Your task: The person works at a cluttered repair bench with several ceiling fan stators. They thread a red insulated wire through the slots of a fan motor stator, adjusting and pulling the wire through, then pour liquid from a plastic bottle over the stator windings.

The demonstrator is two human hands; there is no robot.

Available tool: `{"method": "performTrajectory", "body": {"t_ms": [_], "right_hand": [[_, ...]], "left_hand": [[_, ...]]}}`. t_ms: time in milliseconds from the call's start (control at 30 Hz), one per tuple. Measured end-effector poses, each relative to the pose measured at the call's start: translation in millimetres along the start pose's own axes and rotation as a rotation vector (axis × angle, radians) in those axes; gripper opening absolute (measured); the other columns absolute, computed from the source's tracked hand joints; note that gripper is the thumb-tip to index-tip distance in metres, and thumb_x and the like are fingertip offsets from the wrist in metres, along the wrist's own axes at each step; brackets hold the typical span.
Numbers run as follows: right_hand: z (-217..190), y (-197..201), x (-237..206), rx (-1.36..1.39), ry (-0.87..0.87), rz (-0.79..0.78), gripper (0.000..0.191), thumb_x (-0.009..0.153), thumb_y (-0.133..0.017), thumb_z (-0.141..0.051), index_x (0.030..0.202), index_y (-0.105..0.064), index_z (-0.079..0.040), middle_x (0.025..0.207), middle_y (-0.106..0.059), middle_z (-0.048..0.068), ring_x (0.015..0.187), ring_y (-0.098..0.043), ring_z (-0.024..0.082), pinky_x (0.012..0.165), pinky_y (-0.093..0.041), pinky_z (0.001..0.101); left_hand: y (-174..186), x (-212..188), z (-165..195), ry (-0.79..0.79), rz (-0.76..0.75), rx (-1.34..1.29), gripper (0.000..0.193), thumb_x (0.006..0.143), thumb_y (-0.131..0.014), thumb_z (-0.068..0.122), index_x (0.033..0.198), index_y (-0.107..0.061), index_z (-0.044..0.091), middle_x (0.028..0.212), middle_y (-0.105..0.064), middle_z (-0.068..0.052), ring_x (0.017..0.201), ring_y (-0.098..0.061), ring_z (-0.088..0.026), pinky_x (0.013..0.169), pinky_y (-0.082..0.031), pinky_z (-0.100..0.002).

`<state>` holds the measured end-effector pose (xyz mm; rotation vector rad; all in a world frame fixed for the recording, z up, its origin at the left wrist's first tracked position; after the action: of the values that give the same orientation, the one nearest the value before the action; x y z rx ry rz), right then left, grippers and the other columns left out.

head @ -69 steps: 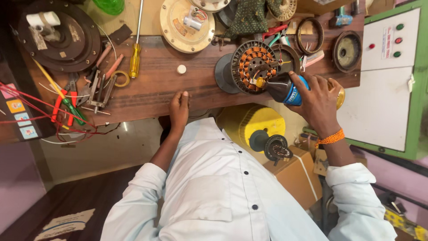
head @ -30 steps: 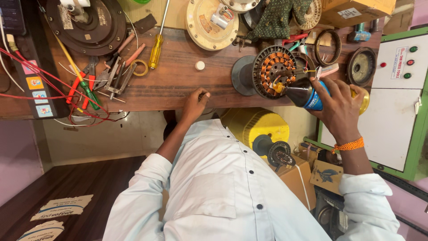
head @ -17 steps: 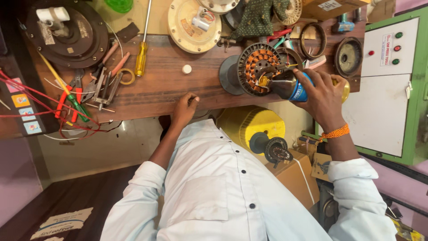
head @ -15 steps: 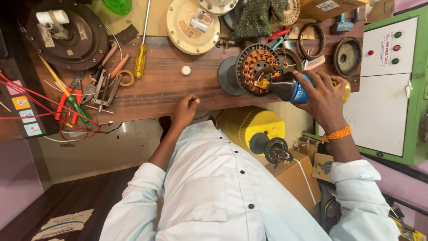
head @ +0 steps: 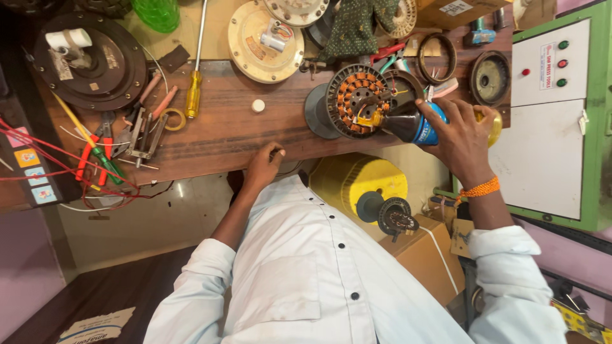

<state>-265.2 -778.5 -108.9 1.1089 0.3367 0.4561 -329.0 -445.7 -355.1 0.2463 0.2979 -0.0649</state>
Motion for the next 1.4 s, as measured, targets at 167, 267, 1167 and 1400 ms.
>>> {"method": "performTrajectory", "body": {"t_ms": [167,267,1167,1400], "right_hand": [[4,-10,-2,0.103,-0.006,-0.037,0.095,0.07,-0.089,-0.041,0.157,-0.052,-0.033,0.142,-0.06,0.001,0.129,-0.056,0.022,0.106,-0.034,0.0547],[9,-13,-4,0.037,-0.03,-0.026,0.096,0.068,-0.09,-0.041,0.156,-0.052,-0.034,0.14,-0.06,0.0,0.13,-0.056,0.023,0.106,-0.034,0.0554],[2,-42,-21,1.15,-0.354,0.231,0.109,0.071,-0.094,-0.043,0.159,-0.037,-0.016,0.147,-0.057,0.006,0.139,-0.056,0.025,0.119,-0.045,0.0456],[-76,-60,-48,2.037,-0.599,0.789,0.111,0.075,-0.097,-0.037,0.159,-0.031,-0.007,0.149,-0.05,0.006,0.135,-0.054,0.022,0.117,-0.048,0.0401]], "left_hand": [[3,-6,8,0.033,-0.005,0.04,0.02,0.096,-0.067,0.023,0.106,-0.07,0.006,0.099,-0.074,-0.015,0.09,-0.07,-0.027,0.081,-0.053,-0.04],[3,-8,13,0.023,-0.015,0.022,0.021,0.094,-0.067,0.022,0.106,-0.069,0.005,0.102,-0.074,-0.014,0.092,-0.07,-0.027,0.082,-0.054,-0.04],[-62,47,88,0.132,-0.099,-0.598,0.046,0.105,-0.047,0.045,0.136,-0.052,0.011,0.1,-0.069,-0.009,0.07,-0.063,-0.008,0.057,-0.052,-0.023],[-93,55,124,-0.297,0.422,-0.331,0.043,0.116,-0.041,0.036,0.144,-0.049,0.005,0.132,-0.064,-0.02,0.118,-0.064,-0.038,0.104,-0.047,-0.044]]}}
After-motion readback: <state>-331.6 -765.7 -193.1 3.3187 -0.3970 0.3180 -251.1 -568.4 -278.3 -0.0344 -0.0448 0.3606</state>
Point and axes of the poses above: each hand's wrist, its own x-axis towards the middle knuckle, its own y-axis out of the back of the hand, z = x × y, the point moved 2 cm from there along x, towards the middle knuckle
